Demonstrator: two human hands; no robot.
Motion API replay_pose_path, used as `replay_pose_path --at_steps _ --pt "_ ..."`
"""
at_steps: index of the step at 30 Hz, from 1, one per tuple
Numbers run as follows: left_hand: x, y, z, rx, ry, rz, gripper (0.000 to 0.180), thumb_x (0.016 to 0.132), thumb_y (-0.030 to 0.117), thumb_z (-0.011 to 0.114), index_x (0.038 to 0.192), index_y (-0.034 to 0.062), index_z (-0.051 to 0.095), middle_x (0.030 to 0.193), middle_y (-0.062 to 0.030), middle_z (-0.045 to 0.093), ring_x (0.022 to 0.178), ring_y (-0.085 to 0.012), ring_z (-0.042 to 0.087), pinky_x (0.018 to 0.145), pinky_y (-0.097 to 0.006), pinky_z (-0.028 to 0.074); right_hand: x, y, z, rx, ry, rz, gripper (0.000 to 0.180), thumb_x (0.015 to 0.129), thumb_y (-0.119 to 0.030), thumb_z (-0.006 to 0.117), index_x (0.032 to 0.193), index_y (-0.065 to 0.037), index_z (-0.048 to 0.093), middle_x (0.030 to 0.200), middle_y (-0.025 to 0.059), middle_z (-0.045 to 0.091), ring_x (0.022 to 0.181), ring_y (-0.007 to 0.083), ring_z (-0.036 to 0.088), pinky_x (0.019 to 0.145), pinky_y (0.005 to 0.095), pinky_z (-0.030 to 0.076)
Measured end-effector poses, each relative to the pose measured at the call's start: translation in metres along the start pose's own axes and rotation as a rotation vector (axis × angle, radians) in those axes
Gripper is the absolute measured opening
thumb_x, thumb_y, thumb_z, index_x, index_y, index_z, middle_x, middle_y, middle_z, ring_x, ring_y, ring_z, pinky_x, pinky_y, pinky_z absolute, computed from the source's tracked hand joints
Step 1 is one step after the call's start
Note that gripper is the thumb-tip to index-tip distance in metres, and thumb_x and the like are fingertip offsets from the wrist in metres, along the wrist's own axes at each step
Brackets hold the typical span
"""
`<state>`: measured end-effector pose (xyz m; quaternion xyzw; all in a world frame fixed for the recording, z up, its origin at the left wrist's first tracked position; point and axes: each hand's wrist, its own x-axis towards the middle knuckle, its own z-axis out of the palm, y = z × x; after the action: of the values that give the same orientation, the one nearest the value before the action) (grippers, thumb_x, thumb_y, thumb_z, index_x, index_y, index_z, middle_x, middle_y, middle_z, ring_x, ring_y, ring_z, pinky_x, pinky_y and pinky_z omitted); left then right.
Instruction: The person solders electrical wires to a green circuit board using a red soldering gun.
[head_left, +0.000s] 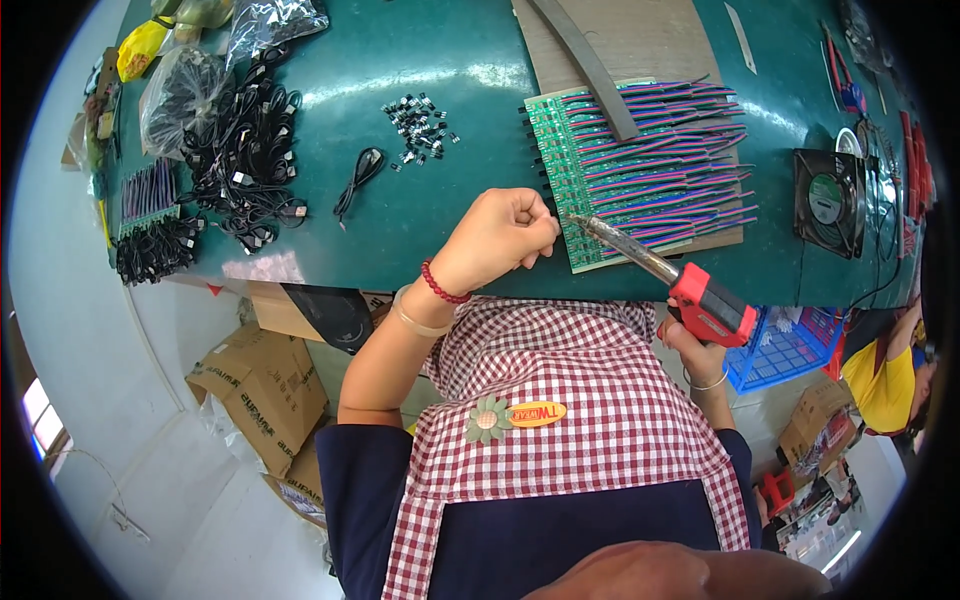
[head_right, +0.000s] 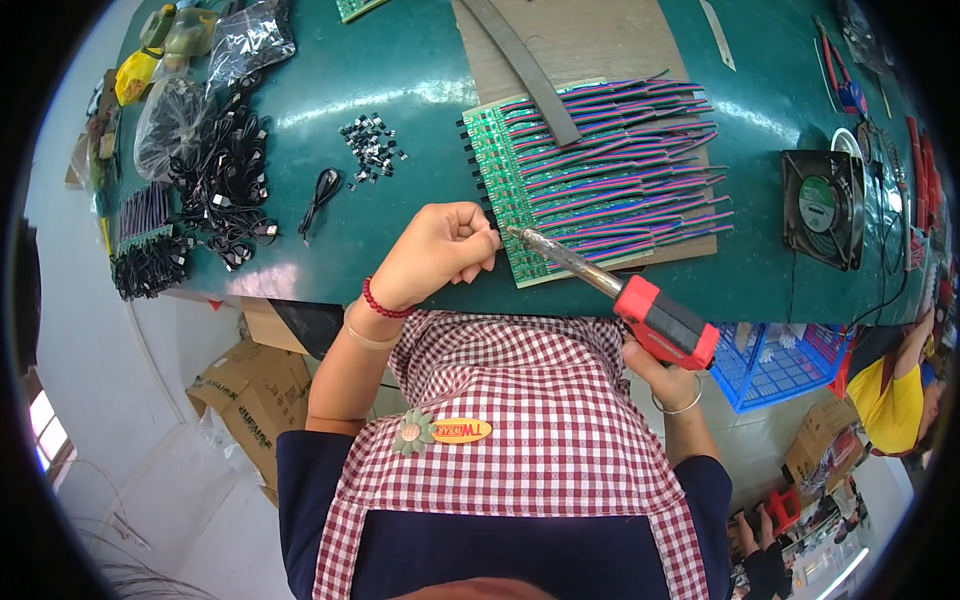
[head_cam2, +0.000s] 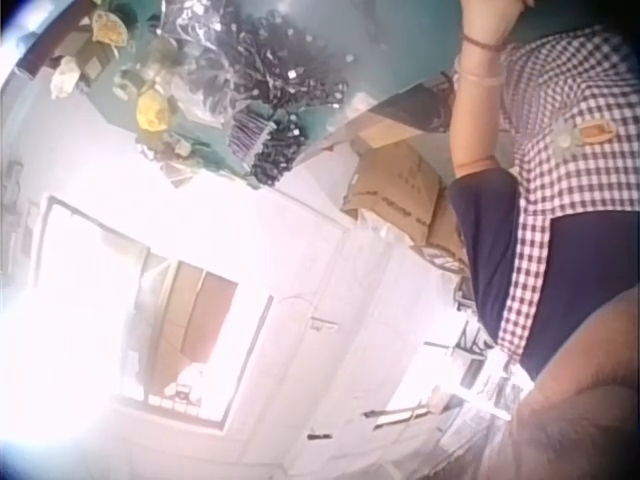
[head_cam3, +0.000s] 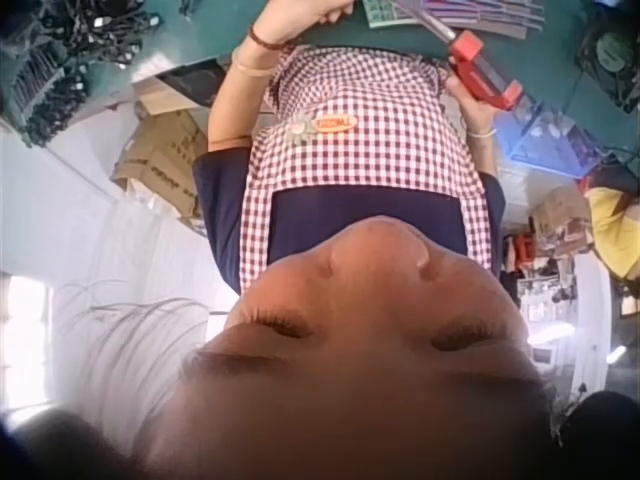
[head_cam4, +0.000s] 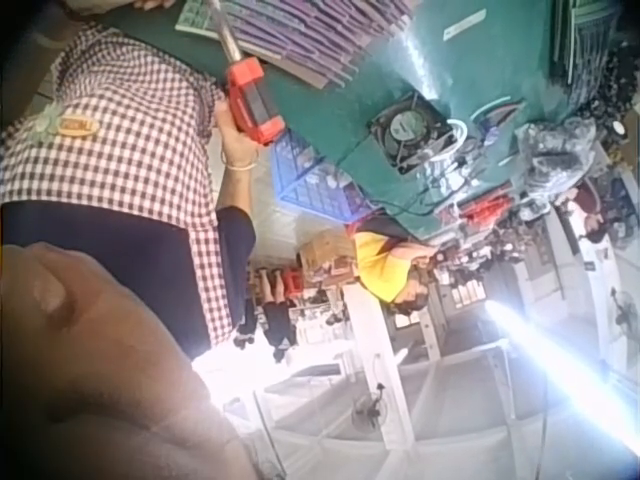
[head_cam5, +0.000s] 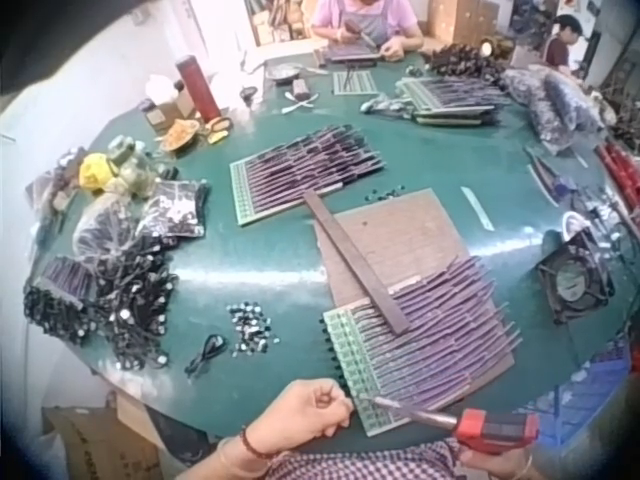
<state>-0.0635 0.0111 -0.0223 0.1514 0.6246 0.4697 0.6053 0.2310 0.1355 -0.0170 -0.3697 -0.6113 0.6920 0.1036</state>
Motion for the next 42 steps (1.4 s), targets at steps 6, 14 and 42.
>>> replay_pose_path --at_steps 6,14,42 --pt "0.0 0.0 0.0 -0.018 -0.005 0.012 0.012 0.08 0.009 0.057 0.074 -0.0005 0.055 0.062 -0.004 0.058 0.048 -0.0055 0.05 0.042 -0.02 0.038 0.001 -0.001 0.0 -0.023 -0.024 -0.037 0.034 0.077 -0.004 0.061 0.109 0.002 0.053 0.067 0.0074 0.053 0.054 0.0142 0.049 0.051 0.027 0.041" --pt "-0.001 -0.001 0.001 -0.003 -0.005 0.027 0.007 0.081 0.005 0.055 0.077 -0.0001 0.054 0.064 -0.0045 0.058 0.049 -0.0045 0.048 0.042 -0.018 0.035 -0.001 -0.004 0.002 0.052 -0.005 0.058 0.028 0.073 0.002 0.066 0.1 0.0 0.059 0.076 0.0011 0.058 0.064 0.0091 0.053 0.058 0.024 0.044" --pt "0.001 -0.002 0.002 0.013 0.023 0.04 0.012 0.077 0.008 0.058 0.069 0.001 0.054 0.059 -0.0031 0.057 0.049 -0.0061 0.05 0.044 -0.021 0.04 -0.001 0.0 -0.001 -0.039 -0.019 -0.036 0.034 0.077 -0.004 0.06 0.109 0.003 0.051 0.065 0.007 0.052 0.051 0.0132 0.046 0.048 0.026 0.038"
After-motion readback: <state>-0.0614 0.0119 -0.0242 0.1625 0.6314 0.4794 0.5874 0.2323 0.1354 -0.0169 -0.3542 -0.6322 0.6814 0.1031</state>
